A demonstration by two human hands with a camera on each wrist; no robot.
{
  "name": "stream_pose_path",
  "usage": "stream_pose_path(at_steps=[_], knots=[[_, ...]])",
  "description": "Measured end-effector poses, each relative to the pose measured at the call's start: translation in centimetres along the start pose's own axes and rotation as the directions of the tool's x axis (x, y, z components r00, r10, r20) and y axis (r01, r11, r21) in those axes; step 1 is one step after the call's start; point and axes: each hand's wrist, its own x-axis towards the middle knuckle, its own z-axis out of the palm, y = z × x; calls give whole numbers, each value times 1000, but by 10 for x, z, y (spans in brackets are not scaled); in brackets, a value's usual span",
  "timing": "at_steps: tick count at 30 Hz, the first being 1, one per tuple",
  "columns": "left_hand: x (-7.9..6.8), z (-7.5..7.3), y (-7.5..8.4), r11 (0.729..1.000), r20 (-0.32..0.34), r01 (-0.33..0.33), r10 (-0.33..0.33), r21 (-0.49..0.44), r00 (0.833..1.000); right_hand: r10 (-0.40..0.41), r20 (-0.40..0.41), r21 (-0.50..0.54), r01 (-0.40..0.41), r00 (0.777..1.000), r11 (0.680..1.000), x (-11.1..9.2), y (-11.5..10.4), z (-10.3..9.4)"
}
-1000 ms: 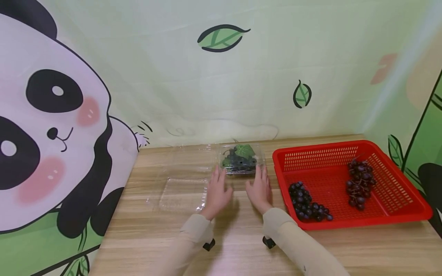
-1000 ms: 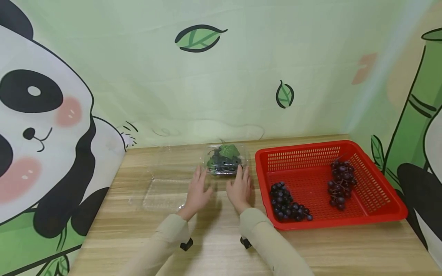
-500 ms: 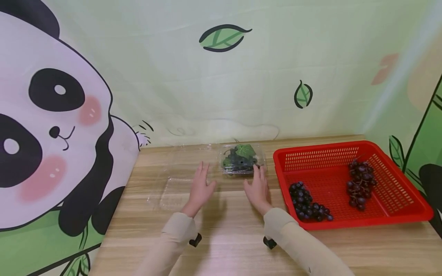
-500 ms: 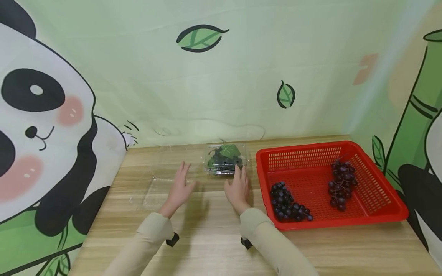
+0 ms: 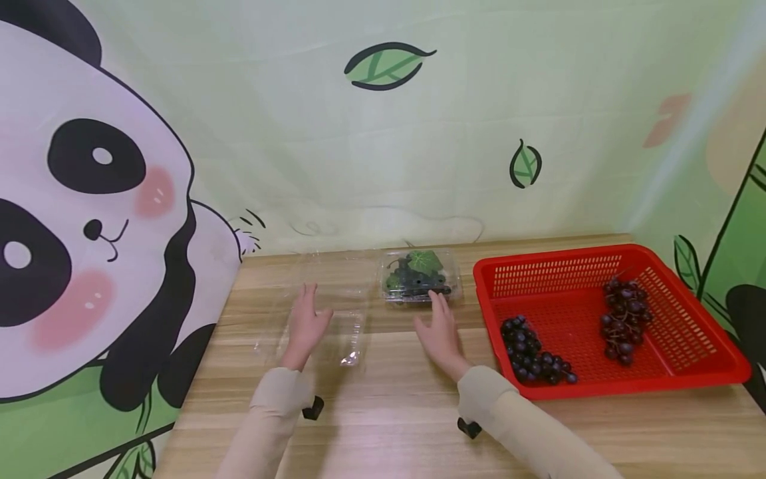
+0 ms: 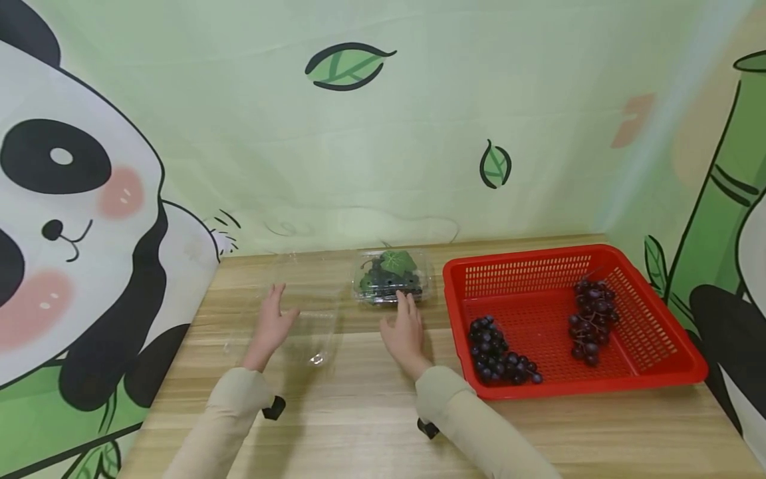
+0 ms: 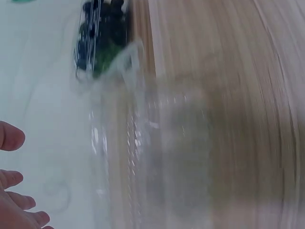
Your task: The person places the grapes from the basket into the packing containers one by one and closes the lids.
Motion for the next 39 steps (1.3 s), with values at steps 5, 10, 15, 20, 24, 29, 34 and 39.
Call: stream_pose_path(at_steps=[5, 10, 15, 20, 24, 29, 34, 39], knots=[[4, -10, -19, 997, -42, 54, -52, 55, 998, -19, 35, 40, 18, 999, 999, -4, -8, -4], [4, -19, -35, 993, -97, 74, -65, 87, 993, -43, 55, 74, 39, 998, 997, -8, -17, -9], [1, -23, -48, 991, -141, 95, -82, 93, 987, -73, 84, 90, 65, 994, 994, -12, -27, -18], [-2, -22, -60, 983, -149, 145, -127, 111, 981, -88, 146, 83, 76, 985, 994, -17, -35, -29], [-2, -23, -68, 977, -131, 173, -157, 126, 979, -89, 201, 72, 76, 976, 994, -19, -37, -37], [-3, -24, -74, 974, -118, 188, -174, 126, 978, -126, 226, 63, 114, 966, 991, -17, -36, -47], [-5, -27, -75, 967, -140, 197, -175, 160, 974, -120, 267, 36, 115, 956, 993, -17, -35, -58], [-6, -28, -76, 955, -124, 215, -193, 204, 973, -118, 321, 34, 113, 940, 993, -17, -34, -71]])
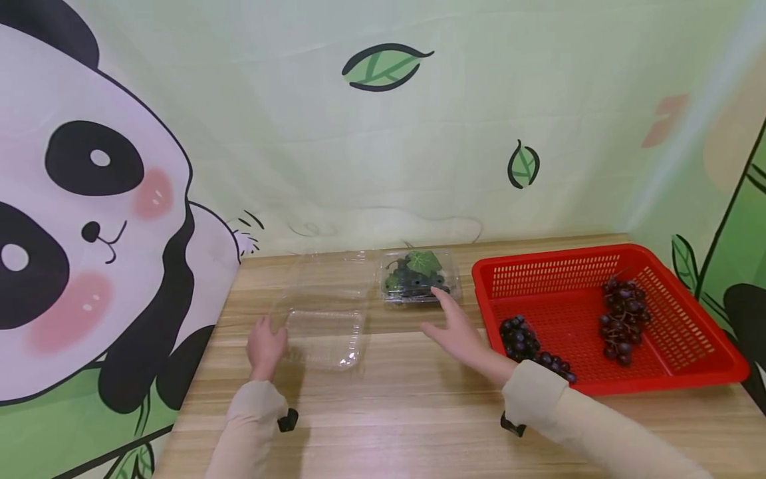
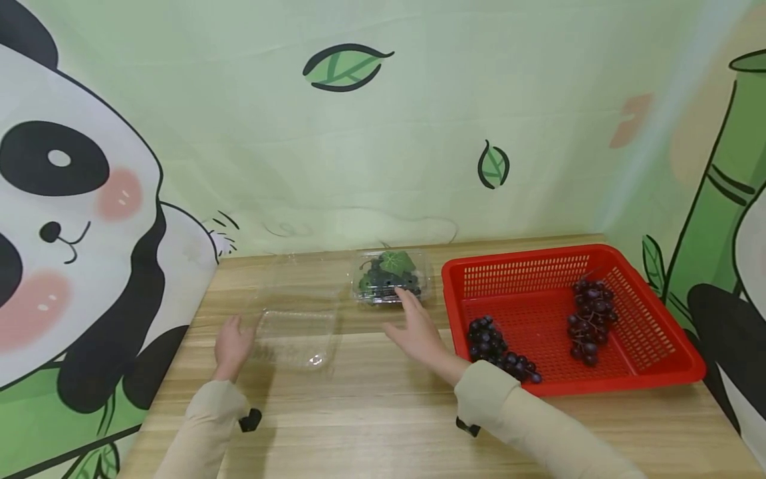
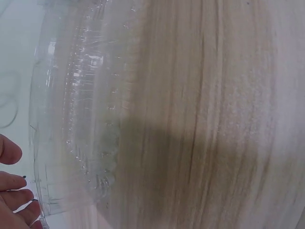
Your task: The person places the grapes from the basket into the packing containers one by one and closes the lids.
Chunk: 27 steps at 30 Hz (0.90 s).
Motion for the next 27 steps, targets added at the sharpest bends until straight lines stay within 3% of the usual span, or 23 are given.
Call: stream_pose_path(at_steps=[5, 12, 27], knots=[[-2, -1, 0, 1000, 15, 4, -4, 17, 1000, -30, 31, -6, 31, 999, 1000, -2, 5, -13], [-3, -1, 0, 1000, 22, -1, 0, 16, 1000, 8, 39, -19, -7, 999, 1000, -4, 12, -31], [-6, 5, -10, 995, -70, -90, 87, -47, 994, 40, -12, -72, -41, 999, 997, -7, 27, -67]])
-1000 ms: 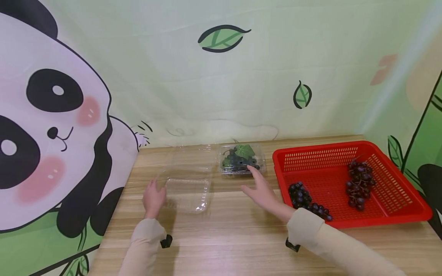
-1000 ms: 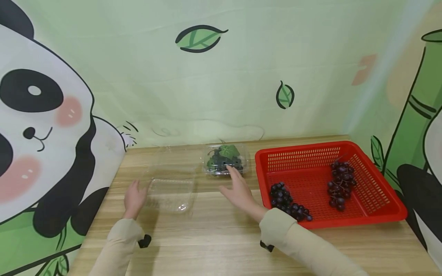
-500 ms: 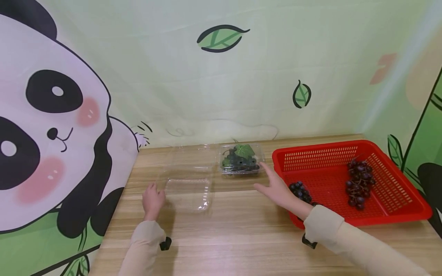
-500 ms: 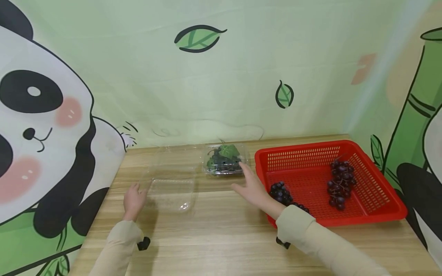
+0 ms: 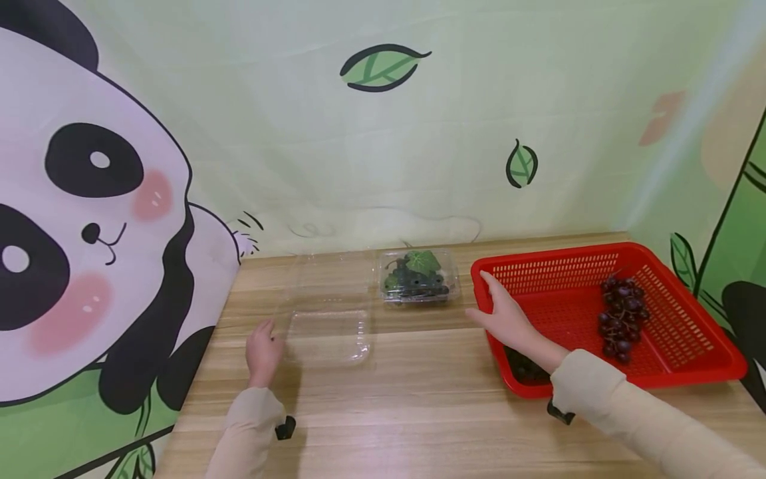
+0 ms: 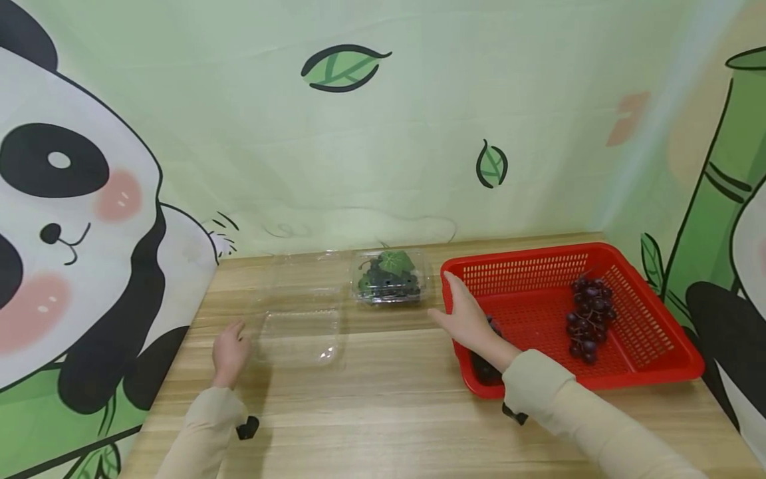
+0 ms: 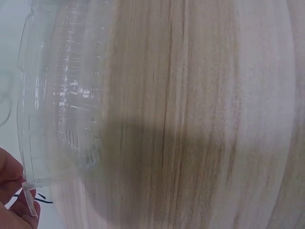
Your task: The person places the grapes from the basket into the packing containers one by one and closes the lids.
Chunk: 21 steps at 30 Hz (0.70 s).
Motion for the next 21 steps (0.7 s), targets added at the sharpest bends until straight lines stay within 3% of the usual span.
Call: stream_pose_path(at_steps=[11, 15, 17, 21], knots=[[-5, 0, -1, 999, -53, -36, 34, -32, 998, 51, -20, -77, -52, 999, 996, -7, 26, -15], [0, 9, -16, 993, -116, -88, 79, -75, 990, 59, -17, -102, -61, 998, 993, -10, 34, -20], [6, 19, -30, 986, -170, -137, 120, -90, 978, 57, -15, -114, -59, 998, 992, -12, 37, -23], [5, 18, -29, 986, -166, -129, 111, -106, 980, 63, -4, -133, -63, 998, 989, -11, 46, -27]])
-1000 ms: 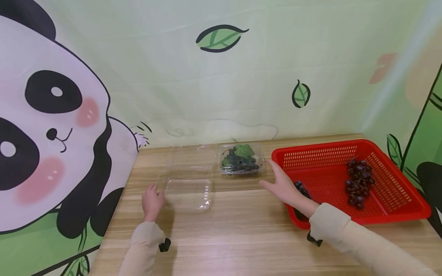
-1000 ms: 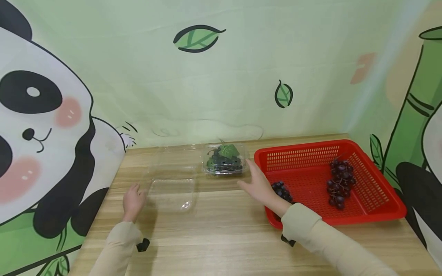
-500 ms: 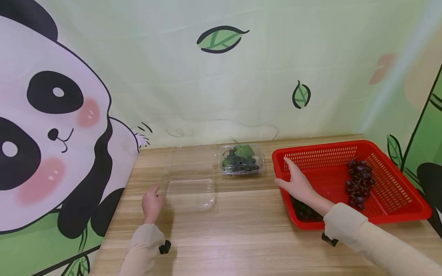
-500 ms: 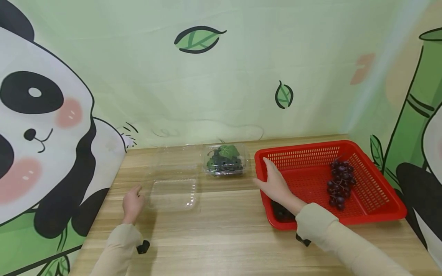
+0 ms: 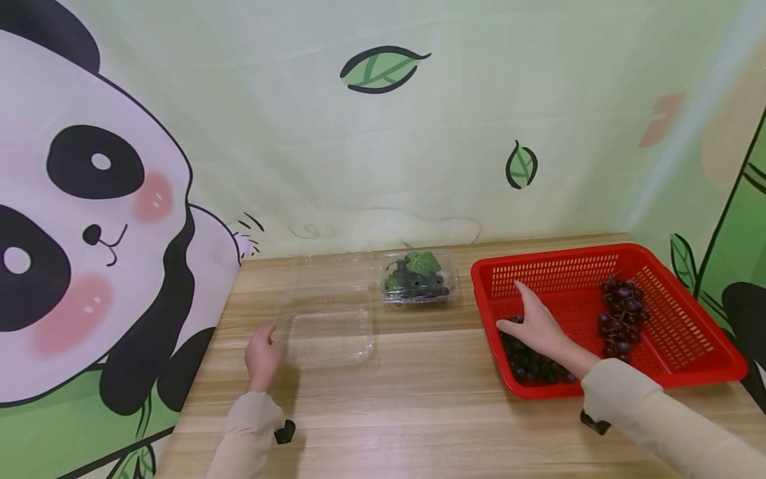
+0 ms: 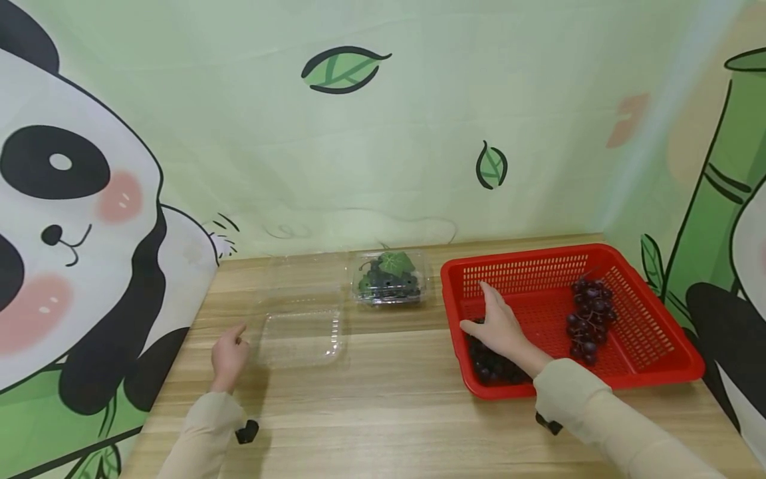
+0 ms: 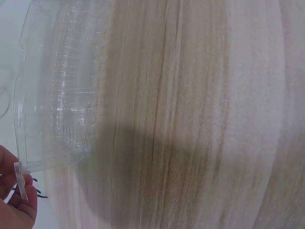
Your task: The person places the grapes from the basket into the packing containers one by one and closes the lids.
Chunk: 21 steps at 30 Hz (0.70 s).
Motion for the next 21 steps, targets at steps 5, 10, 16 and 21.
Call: stream_pose_path(at_steps=[5, 10, 16, 21], knots=[[-6, -14, 23, 996, 75, 70, -74, 48, 994, 21, 35, -22, -20, 999, 1000, 3, 16, 0], [-8, -16, 29, 994, 63, 82, -86, 69, 994, 45, 72, -29, -43, 996, 999, 3, 26, 1], [-7, -17, 27, 991, 74, 125, -128, 42, 989, 89, 130, -48, -83, 988, 995, 4, 36, 4], [-3, -16, 26, 985, 106, 173, -175, 23, 979, 104, 178, -42, -98, 978, 994, 2, 40, 7]])
